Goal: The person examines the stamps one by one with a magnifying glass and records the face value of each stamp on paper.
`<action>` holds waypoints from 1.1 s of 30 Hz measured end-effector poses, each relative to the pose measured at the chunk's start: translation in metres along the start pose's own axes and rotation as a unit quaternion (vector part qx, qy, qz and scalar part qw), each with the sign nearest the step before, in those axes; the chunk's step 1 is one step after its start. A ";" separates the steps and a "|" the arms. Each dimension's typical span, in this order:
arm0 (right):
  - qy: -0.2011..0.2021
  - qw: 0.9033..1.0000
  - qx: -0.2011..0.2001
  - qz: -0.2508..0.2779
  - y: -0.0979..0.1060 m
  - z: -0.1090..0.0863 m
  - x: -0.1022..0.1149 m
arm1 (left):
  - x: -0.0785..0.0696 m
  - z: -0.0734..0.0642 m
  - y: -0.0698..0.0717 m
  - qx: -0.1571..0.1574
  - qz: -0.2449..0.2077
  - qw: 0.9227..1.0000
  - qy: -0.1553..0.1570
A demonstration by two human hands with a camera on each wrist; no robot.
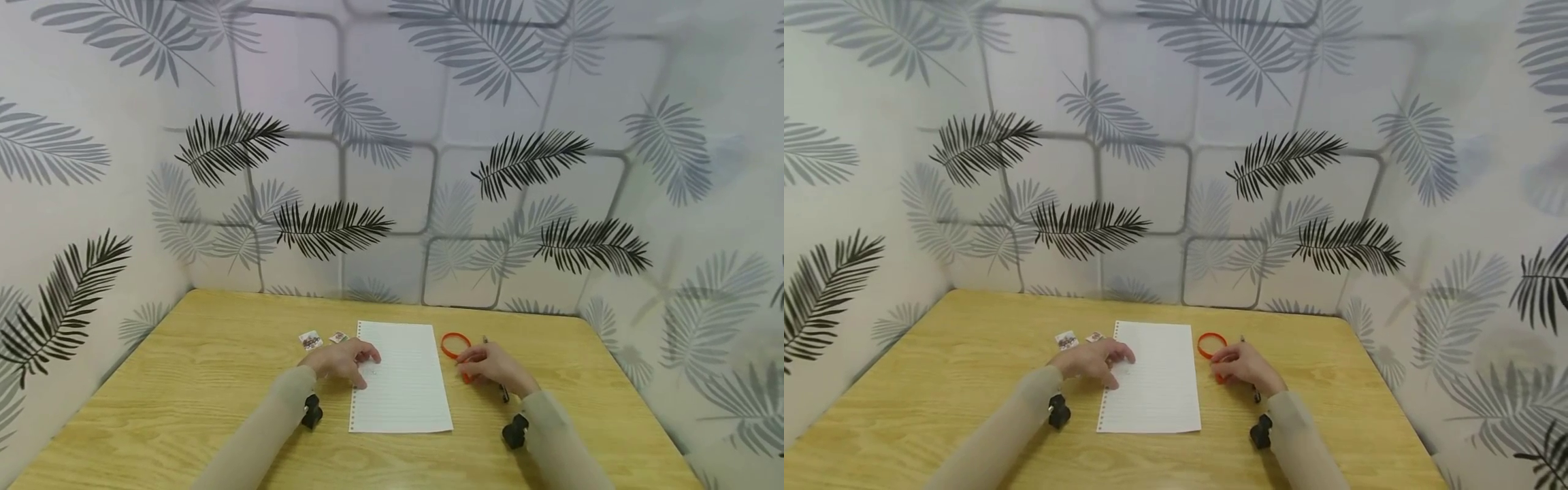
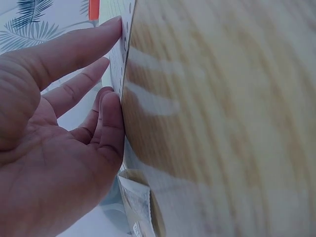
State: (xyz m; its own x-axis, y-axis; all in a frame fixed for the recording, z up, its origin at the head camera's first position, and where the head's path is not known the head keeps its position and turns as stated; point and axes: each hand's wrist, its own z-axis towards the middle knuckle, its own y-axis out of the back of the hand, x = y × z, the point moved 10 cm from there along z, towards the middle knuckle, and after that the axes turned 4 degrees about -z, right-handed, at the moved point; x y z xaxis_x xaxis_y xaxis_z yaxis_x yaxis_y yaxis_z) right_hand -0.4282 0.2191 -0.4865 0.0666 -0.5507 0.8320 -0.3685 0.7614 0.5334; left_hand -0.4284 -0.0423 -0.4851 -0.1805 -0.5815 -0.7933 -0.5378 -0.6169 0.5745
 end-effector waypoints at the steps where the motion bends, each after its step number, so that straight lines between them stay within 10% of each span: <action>1: 0.002 1.000 0.001 0.006 0.001 0.000 0.000 | 0.000 -0.001 0.000 0.000 0.001 1.000 0.000; 33: 0.008 1.000 0.016 -0.023 0.054 -0.009 -0.036 | 0.009 0.001 0.001 0.013 -0.014 1.000 0.018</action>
State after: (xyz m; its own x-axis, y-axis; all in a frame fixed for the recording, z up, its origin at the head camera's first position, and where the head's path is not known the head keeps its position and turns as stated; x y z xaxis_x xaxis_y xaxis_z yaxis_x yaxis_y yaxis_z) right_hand -0.4421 0.2831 -0.4860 0.0994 -0.5783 0.8098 -0.3938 0.7245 0.5657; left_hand -0.4309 -0.0474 -0.4918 -0.1359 -0.5828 -0.8012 -0.5640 -0.6193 0.5462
